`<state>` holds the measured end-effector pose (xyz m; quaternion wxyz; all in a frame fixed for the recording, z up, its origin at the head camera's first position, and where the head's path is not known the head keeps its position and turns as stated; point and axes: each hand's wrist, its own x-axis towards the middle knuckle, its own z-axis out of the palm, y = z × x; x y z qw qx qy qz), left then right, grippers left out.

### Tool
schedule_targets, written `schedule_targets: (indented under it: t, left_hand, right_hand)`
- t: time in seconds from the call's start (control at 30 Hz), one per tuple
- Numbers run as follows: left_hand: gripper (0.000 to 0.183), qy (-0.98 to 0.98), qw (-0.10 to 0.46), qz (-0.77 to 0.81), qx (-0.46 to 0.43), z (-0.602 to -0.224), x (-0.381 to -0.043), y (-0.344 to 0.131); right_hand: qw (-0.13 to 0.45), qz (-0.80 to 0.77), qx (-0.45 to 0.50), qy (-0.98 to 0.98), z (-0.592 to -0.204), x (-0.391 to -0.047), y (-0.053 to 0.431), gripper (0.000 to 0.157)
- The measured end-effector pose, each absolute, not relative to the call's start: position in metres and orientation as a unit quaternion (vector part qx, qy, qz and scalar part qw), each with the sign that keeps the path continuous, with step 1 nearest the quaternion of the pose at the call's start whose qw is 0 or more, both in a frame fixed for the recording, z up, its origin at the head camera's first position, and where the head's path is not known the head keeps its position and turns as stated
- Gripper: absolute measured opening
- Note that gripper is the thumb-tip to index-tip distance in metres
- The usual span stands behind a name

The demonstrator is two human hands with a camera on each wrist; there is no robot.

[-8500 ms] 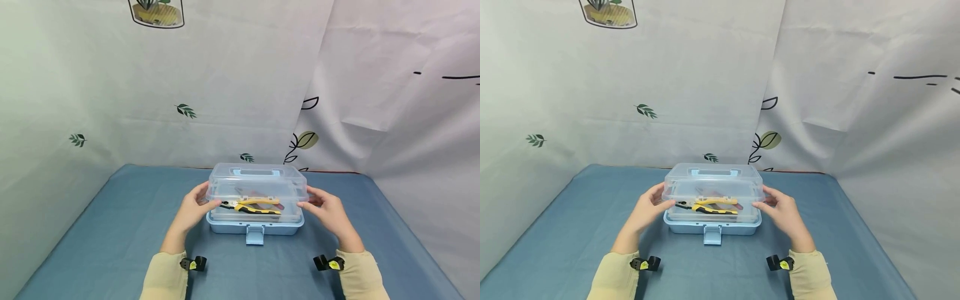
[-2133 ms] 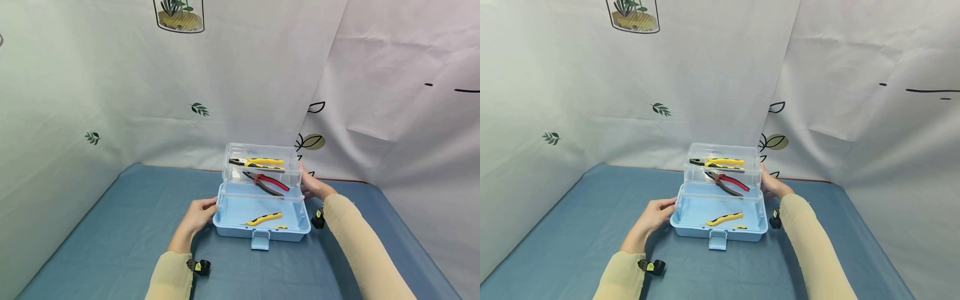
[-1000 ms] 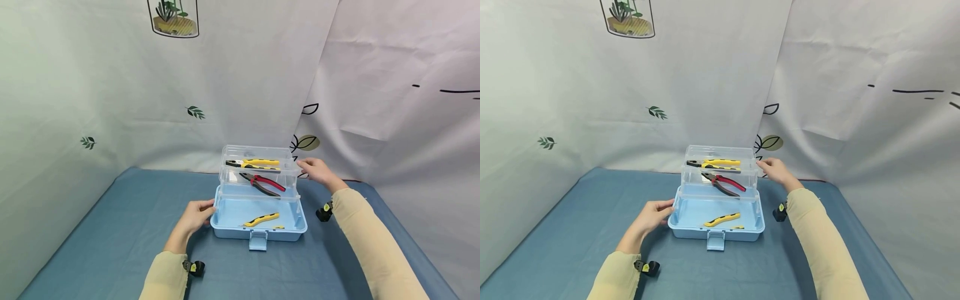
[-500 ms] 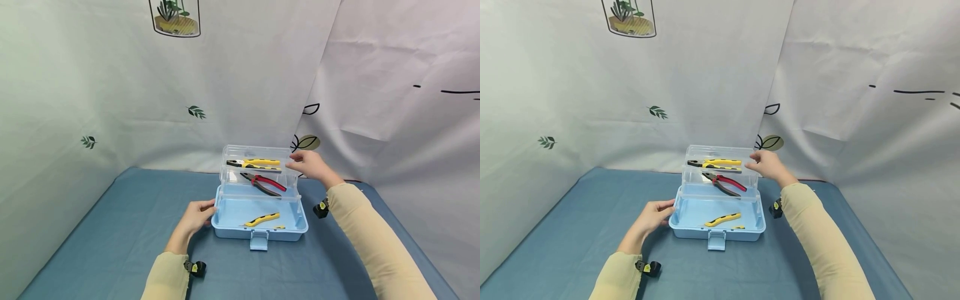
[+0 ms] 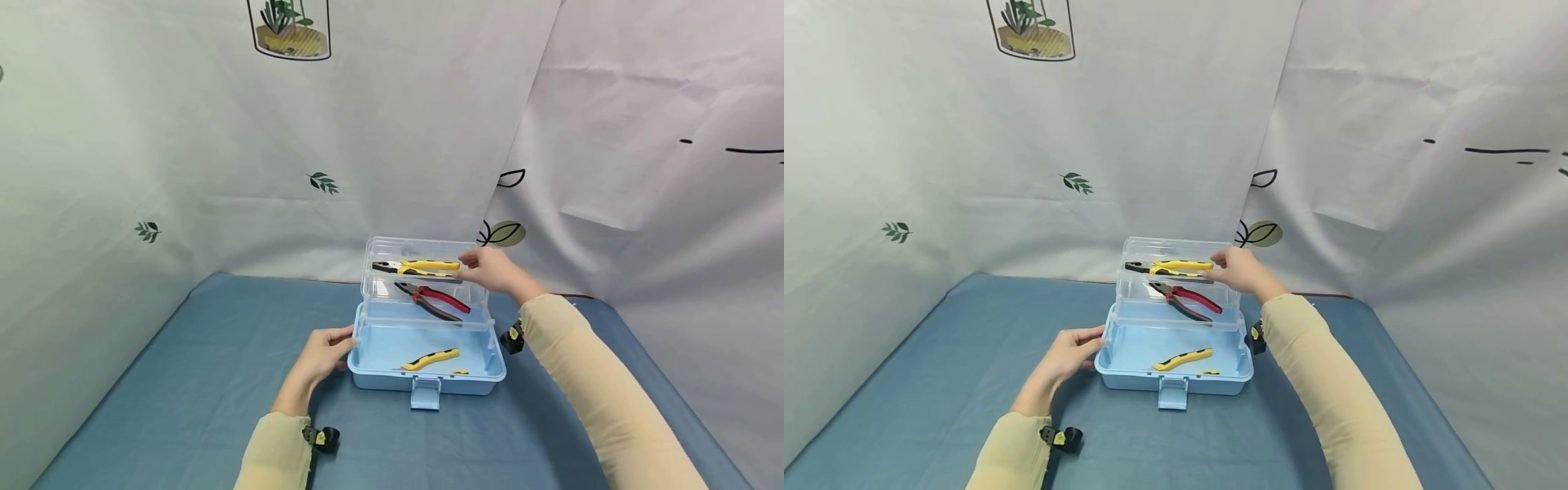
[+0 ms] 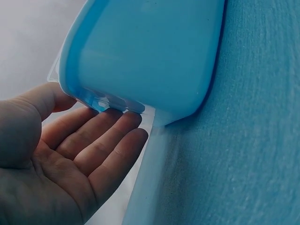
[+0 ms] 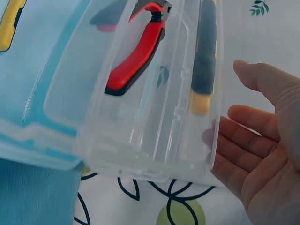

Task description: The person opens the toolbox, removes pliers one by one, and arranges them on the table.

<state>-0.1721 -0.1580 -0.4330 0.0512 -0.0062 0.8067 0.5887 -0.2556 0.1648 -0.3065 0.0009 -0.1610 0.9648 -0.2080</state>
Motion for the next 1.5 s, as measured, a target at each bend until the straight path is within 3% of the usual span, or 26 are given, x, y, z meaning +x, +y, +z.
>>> schedule_targets:
  t: [0.33, 0.5, 1.5]
  left_hand:
    - [0.038, 0.803, 0.053, 0.593, -0.005, -0.435, -0.172, -0.158]
    - [0.038, 0.804, 0.051, 0.593, -0.006, -0.435, -0.173, -0.158]
    - [0.038, 0.798, 0.048, 0.6, -0.001, -0.435, -0.172, -0.157]
  right_hand:
    - [0.024, -0.194, -0.137, 0.971, -0.309, -0.259, 0.15, 0.051]
    - [0.032, -0.203, -0.115, 0.972, -0.309, -0.264, 0.146, 0.042]
    - [0.021, -0.404, -0.038, 0.914, -0.317, -0.27, 0.143, 0.029]
